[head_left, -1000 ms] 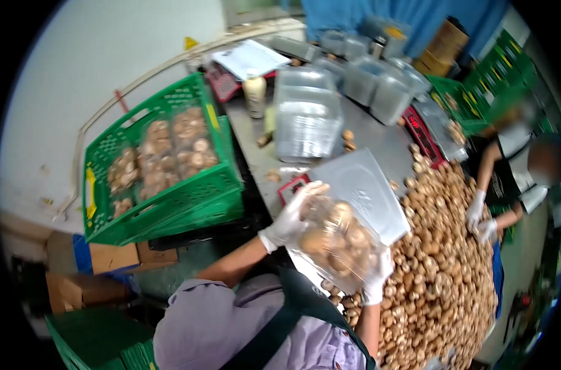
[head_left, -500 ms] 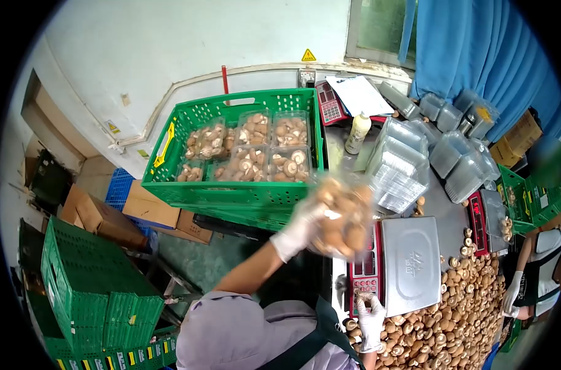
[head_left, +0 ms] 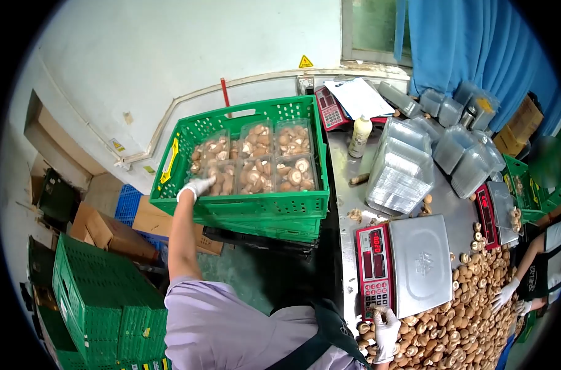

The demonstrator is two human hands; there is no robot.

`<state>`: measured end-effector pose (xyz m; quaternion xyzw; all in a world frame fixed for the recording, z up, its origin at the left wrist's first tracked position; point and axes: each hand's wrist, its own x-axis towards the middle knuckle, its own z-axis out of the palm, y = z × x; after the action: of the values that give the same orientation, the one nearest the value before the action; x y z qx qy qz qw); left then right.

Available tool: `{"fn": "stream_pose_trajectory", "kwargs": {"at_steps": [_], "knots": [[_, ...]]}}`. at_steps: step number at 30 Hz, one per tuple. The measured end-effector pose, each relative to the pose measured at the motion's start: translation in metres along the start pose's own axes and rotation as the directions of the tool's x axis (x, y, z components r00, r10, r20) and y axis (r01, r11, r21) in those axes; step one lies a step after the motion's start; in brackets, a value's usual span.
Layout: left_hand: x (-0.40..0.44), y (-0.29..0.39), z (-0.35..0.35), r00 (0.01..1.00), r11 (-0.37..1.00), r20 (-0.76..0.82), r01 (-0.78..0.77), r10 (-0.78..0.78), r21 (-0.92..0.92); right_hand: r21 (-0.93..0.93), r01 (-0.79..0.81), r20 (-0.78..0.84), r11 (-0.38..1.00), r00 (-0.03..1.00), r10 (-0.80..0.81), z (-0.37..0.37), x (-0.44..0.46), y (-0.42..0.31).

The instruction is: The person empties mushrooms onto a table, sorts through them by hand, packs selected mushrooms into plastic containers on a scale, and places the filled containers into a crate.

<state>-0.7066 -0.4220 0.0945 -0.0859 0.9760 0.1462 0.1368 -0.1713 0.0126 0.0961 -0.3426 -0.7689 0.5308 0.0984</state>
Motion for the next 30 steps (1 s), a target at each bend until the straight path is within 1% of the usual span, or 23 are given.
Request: {"fn": "stream_pose_trajectory", "kwargs": {"at_steps": [2,3,4,6,7,8,9,10,11,12,14,16,18,19,20,21,22,24,25,27,28,29,30], "knots": [[-0.016,0.027,-0.009,0.981,0.967,0.186,0.0,-0.049,0.254,-0.05,-0.022,-0.01,0.999,1.0,0.022,0.001,0.0,0.004],[-0.026,0.046,-0.011,0.997,0.967,0.024,0.071,-0.079,0.246,-0.097,-0.006,-0.021,0.995,1.0,0.004,0.0,0.0,0.002],[-0.041,0.074,-0.015,0.996,0.927,-0.079,0.064,-0.038,0.37,-0.074,-0.007,-0.031,0.997,1.0,0.004,0.001,0.0,0.004],[-0.04,0.112,-0.012,0.971,0.931,-0.112,-0.167,0.213,0.324,-0.088,0.085,-0.121,0.992,0.988,-0.096,0.005,0.0,0.011],[-0.038,0.131,-0.002,0.893,0.893,-0.192,-0.343,0.406,0.291,-0.115,0.09,-0.125,0.989,0.987,-0.104,0.005,0.0,0.024],[-0.04,0.155,0.009,0.769,0.814,-0.276,-0.516,0.577,0.265,-0.101,-0.019,-0.112,0.995,0.994,0.008,0.002,-0.006,0.007],[-0.044,0.182,0.022,0.617,0.691,-0.326,-0.694,0.716,0.204,-0.105,-0.018,-0.118,0.994,0.993,0.006,0.002,-0.008,0.011],[-0.058,0.211,0.032,0.441,0.526,-0.385,-0.837,0.811,0.148,-0.108,-0.02,-0.123,0.994,0.992,0.006,0.001,-0.012,0.014],[-0.085,0.244,0.035,0.368,0.41,-0.366,-0.911,0.855,0.04,-0.084,-0.009,-0.116,0.996,0.993,-0.001,-0.001,-0.015,0.004],[-0.112,0.276,0.04,0.291,0.284,-0.354,-0.956,0.889,-0.071,-0.1,-0.024,-0.136,0.995,0.991,0.01,-0.002,-0.019,-0.003],[-0.145,0.328,0.065,0.044,0.033,-0.342,-0.999,0.939,-0.036,-0.146,-0.009,-0.197,0.989,0.98,-0.02,0.0,-0.024,0.01],[-0.185,0.369,0.076,-0.102,-0.111,-0.262,-0.994,0.96,-0.018,-0.2,-0.054,-0.231,0.978,0.973,0.007,0.0,-0.03,0.012],[-0.192,0.408,0.101,-0.202,-0.209,-0.174,-0.978,0.964,-0.018,-0.167,-0.076,-0.235,0.983,0.971,0.035,-0.002,-0.04,0.01],[-0.193,0.422,0.114,-0.28,-0.282,-0.192,-0.959,0.94,0.018,-0.173,-0.076,-0.249,0.982,0.968,0.031,-0.001,-0.044,0.014],[-0.192,0.435,0.124,-0.243,-0.241,-0.147,-0.97,0.959,0.031,-0.174,-0.09,-0.27,0.981,0.962,0.041,0.001,-0.049,0.019],[-0.204,0.446,0.117,-0.164,-0.162,-0.027,-0.985,0.986,0.054,-0.2,-0.054,-0.307,0.978,0.952,-0.011,0.001,-0.056,0.022],[-0.198,0.456,0.122,-0.154,-0.153,-0.023,-0.988,0.988,0.028,-0.232,-0.024,-0.341,0.972,0.938,-0.059,0.003,-0.064,0.024],[-0.168,0.476,0.131,-0.178,-0.178,-0.011,-0.983,0.984,-0.04,-0.167,-0.145,-0.351,0.975,0.933,0.078,0.009,-0.08,0.027],[-0.158,0.483,0.131,-0.178,-0.178,0.006,-0.982,0.984,-0.062,-0.14,-0.174,-0.389,0.975,0.915,0.107,0.012,-0.088,0.031],[-0.15,0.49,0.125,-0.06,-0.04,0.118,-0.986,0.991,-0.165,-0.15,-0.249,-0.445,0.957,0.881,0.16,0.023,-0.102,0.043],[-0.147,0.495,0.121,-0.048,-0.023,0.163,-0.988,0.985,-0.151,-0.127,-0.326,-0.423,0.937,0.872,0.246,0.023,-0.109,0.041],[-0.146,0.498,0.117,-0.028,0.003,0.198,-0.988,0.98,-0.154,-0.09,-0.341,-0.43,0.936,0.861,0.272,0.025,-0.114,0.042],[-0.125,0.508,0.126,0.004,0.059,0.237,-0.973,0.971,-0.222,-0.055,-0.349,-0.433,0.935,0.853,0.293,0.029,-0.118,0.044]]}}
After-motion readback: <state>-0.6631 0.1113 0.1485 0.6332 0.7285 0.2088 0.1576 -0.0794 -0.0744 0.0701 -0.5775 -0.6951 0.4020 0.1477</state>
